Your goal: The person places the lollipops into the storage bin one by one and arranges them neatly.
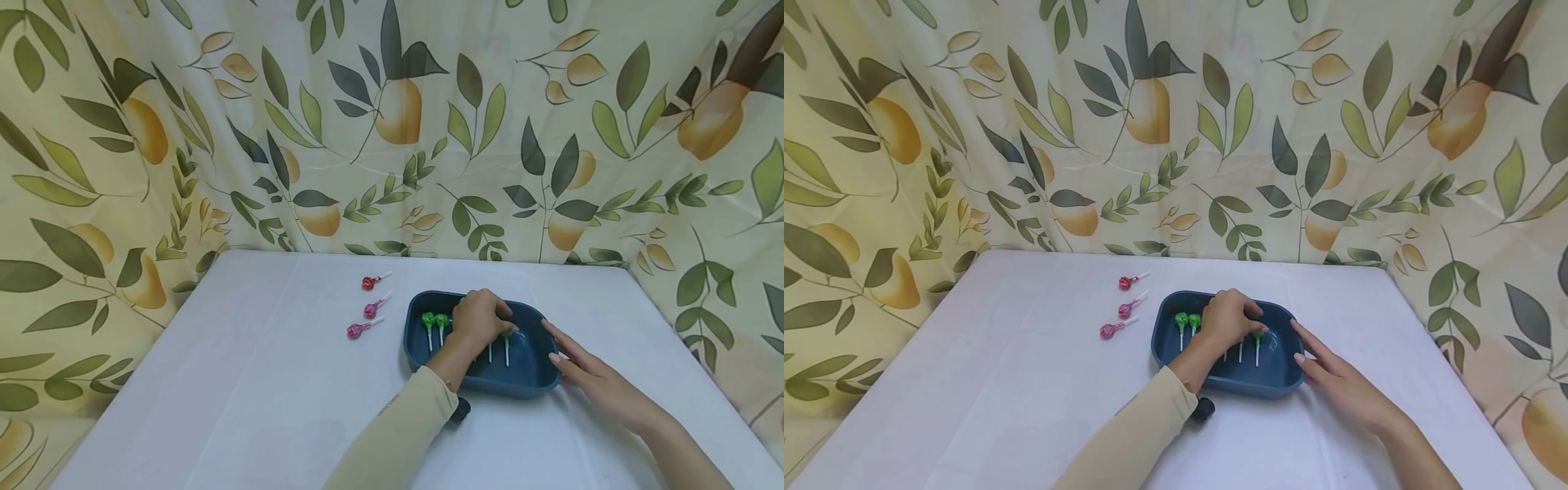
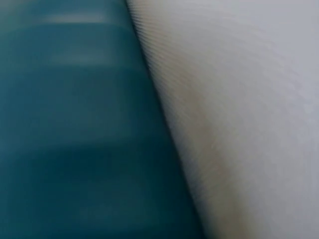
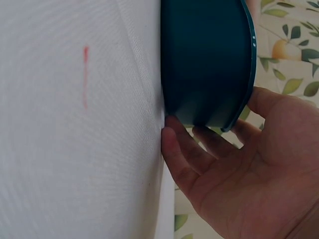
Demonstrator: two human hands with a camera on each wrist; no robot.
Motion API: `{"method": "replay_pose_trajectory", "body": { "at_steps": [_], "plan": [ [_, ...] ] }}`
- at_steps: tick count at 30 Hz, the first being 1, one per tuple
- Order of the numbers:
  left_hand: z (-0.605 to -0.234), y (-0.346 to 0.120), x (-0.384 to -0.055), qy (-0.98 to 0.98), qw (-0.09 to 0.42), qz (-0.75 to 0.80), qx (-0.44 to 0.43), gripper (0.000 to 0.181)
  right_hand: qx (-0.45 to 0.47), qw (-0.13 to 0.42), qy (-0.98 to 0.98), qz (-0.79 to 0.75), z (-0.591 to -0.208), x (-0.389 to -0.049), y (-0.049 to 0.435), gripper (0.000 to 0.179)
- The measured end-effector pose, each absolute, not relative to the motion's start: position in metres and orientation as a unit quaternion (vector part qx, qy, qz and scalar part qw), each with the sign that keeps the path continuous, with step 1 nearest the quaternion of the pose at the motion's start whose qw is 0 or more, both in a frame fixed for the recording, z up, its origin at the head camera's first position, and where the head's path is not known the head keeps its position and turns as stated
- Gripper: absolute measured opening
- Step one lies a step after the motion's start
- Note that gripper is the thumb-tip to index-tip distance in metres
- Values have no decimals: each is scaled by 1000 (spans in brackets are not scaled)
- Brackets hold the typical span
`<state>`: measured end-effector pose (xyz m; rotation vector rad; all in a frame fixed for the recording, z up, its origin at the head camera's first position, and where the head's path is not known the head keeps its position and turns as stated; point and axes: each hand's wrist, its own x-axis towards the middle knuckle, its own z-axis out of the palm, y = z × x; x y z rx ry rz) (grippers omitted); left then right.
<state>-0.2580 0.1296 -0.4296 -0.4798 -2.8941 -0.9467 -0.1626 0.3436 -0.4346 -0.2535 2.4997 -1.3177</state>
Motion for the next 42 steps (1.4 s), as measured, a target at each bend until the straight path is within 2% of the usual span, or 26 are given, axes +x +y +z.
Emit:
{"method": "replay_pose_trajectory", "body": {
  "at_steps": [22, 34, 42],
  "plan": [
    [-403, 70, -258, -851, 25, -477, -218, 22, -86, 149, 874, -455, -437, -163, 342, 67],
    [-399, 19, -270, -856, 29, -479, -193, 19, -92, 143, 874, -455, -438, -163, 343, 67],
    [-404, -25, -275, -876, 33, -460, -140, 23, -91, 144, 877, -449, -438, -164, 345, 67]
  ]
}}
